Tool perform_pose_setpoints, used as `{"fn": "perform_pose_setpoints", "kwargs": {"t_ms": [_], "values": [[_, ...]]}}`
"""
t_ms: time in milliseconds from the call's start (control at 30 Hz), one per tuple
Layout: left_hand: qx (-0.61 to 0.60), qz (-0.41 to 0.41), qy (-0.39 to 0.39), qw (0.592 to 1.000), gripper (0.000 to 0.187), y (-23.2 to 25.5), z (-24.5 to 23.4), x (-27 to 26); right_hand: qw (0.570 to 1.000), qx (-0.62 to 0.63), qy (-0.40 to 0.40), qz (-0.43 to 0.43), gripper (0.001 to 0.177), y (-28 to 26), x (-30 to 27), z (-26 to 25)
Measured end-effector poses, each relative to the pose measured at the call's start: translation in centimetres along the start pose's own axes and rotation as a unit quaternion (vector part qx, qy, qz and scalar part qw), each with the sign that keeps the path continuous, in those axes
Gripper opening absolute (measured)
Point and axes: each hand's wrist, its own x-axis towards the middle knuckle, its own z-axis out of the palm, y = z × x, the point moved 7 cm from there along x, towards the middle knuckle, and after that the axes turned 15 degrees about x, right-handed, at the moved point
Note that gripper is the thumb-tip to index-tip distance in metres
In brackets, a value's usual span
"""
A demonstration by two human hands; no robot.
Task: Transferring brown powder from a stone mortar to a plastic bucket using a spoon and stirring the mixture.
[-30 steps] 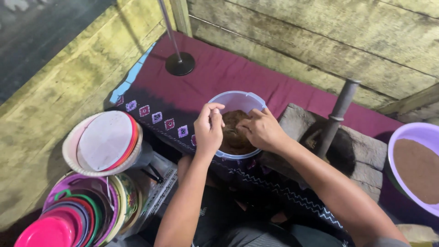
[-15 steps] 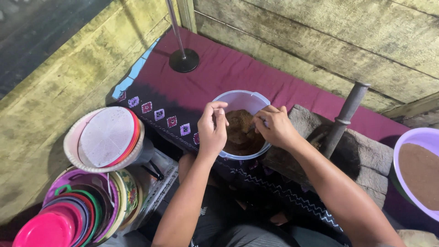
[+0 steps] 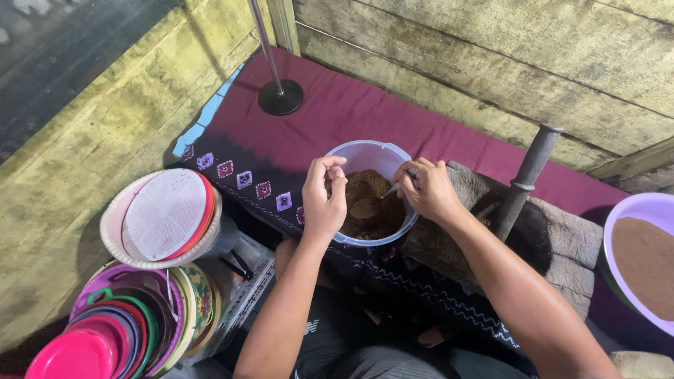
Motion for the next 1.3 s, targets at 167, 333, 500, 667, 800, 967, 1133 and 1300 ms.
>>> {"fn": "perform_pose_setpoints", "kwargs": {"t_ms": [167, 333, 500, 667, 800, 967, 1133, 1300], "values": [[0.022, 0.001, -0.004, 1.0, 0.018, 0.3, -0.2, 0.2, 1.0, 0.016, 0.013, -0.008, 0.016, -0.8, 0.3, -0.5], [0.014, -0.029, -0.008, 0.999, 0.021, 0.5, -0.3, 0.4, 0.998, 0.034, 0.043, -0.014, 0.017, -3.0, 0.7, -2.1], [-0.225, -0.198, -0.02, 0.954, 0.045, 0.2, 0.8, -0.3, 0.996, 0.069, 0.053, -0.003, 0.021, -8.6, 1.7, -4.9], [-0.47, -0.383, 0.061, 0.793, 0.046, -1.2, 3.7, -2.4, 0.991, 0.12, 0.054, 0.023, 0.022, -10.0, 3.4, -6.4], [-0.589, -0.403, 0.062, 0.698, 0.064, -1.7, 6.3, -3.1, 0.99, 0.128, 0.054, 0.034, 0.022, -11.3, 4.1, -6.9], [-0.637, -0.4, 0.062, 0.656, 0.073, -3.2, 7.9, -3.2, 0.988, 0.136, 0.051, 0.051, 0.021, -11.6, 3.9, -6.5], [-0.647, -0.402, 0.046, 0.646, 0.076, -2.8, 8.7, -3.5, 0.984, 0.159, 0.06, 0.055, 0.023, -11.5, 3.4, -6.9], [-0.646, -0.414, 0.022, 0.641, 0.075, 0.4, 9.3, -3.9, 0.985, 0.137, 0.08, 0.063, 0.026, -10.8, 2.0, -9.5]]}}
